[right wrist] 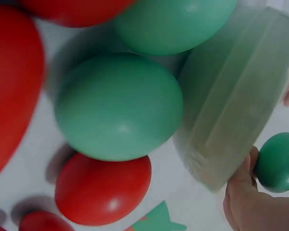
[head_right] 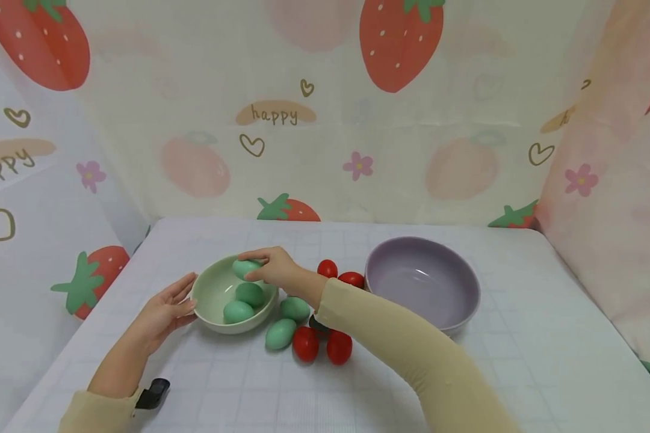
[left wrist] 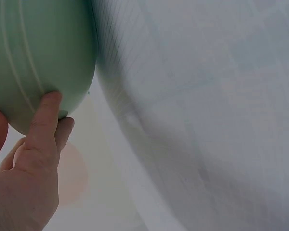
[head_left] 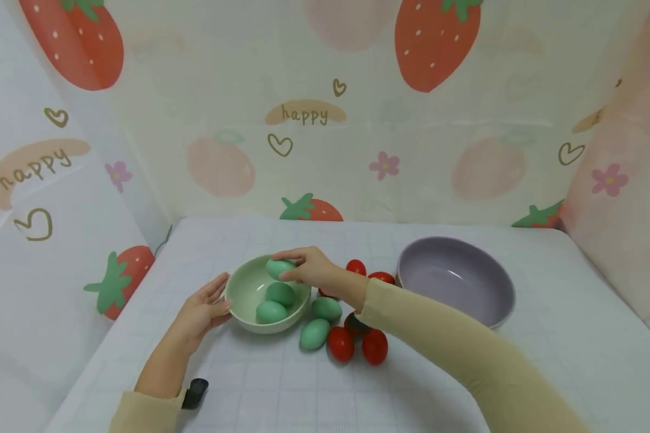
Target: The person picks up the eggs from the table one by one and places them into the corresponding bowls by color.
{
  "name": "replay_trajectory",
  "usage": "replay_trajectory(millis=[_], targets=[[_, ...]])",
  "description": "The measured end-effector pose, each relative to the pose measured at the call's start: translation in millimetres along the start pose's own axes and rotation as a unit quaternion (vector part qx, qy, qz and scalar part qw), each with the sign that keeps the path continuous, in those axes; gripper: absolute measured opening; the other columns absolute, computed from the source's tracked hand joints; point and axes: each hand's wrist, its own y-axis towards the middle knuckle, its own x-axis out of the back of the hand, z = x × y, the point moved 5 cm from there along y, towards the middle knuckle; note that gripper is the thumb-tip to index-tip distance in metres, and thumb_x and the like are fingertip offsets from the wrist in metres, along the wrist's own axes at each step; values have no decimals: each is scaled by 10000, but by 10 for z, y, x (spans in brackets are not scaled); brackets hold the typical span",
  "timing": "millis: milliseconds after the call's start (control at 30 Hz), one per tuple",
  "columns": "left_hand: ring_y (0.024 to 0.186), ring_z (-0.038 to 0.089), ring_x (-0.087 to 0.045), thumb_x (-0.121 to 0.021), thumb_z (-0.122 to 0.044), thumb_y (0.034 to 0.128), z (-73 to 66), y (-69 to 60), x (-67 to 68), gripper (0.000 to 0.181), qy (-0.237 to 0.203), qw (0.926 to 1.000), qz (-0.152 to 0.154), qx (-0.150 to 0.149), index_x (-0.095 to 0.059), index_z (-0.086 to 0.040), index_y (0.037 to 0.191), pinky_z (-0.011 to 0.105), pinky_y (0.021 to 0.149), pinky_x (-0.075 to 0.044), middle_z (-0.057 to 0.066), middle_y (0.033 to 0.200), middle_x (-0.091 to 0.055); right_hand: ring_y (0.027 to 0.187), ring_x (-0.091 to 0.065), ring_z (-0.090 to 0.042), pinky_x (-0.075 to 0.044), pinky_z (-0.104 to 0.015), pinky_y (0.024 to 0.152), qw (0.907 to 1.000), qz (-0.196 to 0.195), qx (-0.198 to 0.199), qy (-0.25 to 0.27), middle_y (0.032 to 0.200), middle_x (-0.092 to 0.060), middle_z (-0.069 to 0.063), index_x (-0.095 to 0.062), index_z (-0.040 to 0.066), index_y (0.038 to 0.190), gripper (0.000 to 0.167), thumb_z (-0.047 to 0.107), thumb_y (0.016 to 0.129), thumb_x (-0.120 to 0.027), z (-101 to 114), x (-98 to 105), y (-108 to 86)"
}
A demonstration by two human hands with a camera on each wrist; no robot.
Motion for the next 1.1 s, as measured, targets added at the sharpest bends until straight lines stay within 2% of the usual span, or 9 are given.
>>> replay_trajectory(millis=[233, 433, 700, 900, 1100], targets=[[1437, 301, -204, -478, 42, 986, 9, -3, -5, 682, -27, 10000, -63, 14, -119, -57, 1557, 301, 965, -467, 112, 1608, -95, 1100, -530, -208, -448, -394, 980, 9996, -270, -98, -60, 1293, -590, -47, -713, 179, 1208, 380, 6, 869, -704, -42, -106, 149], [1434, 294, -206, -478, 40, 986, 5, -12, -3, 681, -29, 9999, -93, 25, -121, -60, 1557, 275, 942, -481, 112, 1607, -95, 1182, -513, -240, -469, -375, 953, 9982, -349, -39, -496, 1349, -562, -70, -714, 151, 1201, 385, -32, 863, -687, -32, -181, 222], [1433, 299, -208, -477, 37, 986, -24, -16, -12, 675, -28, 10000, -76, 31, -124, -53, 1555, 239, 909, -493, 127, 1603, -96, 1300, -451, -247, -463, -326, 968, 9922, -420, -188, -1161, 1420, -511, -73, -699, 163, 1225, 395, -4, 868, -699, -32, -254, 302], [1432, 300, -201, -463, 47, 987, -20, -12, -5, 672, -79, 10000, -44, 1, -114, -46, 1554, 217, 884, -498, 125, 1604, -87, 1290, -462, -257, -449, -345, 988, 9908, -428, -362, -1230, 1421, -508, -92, -691, 163, 1237, 401, 16, 864, -711, -41, -279, 329], [1432, 299, -196, -457, 52, 988, -12, -12, -5, 675, -128, 9999, 6, -2, -101, -45, 1554, 243, 913, -490, 120, 1606, -76, 1299, -454, -261, -447, -345, 994, 9887, -478, -507, -1327, 1424, -502, -96, -698, 172, 1228, 389, 51, 859, -730, -62, -311, 360]])
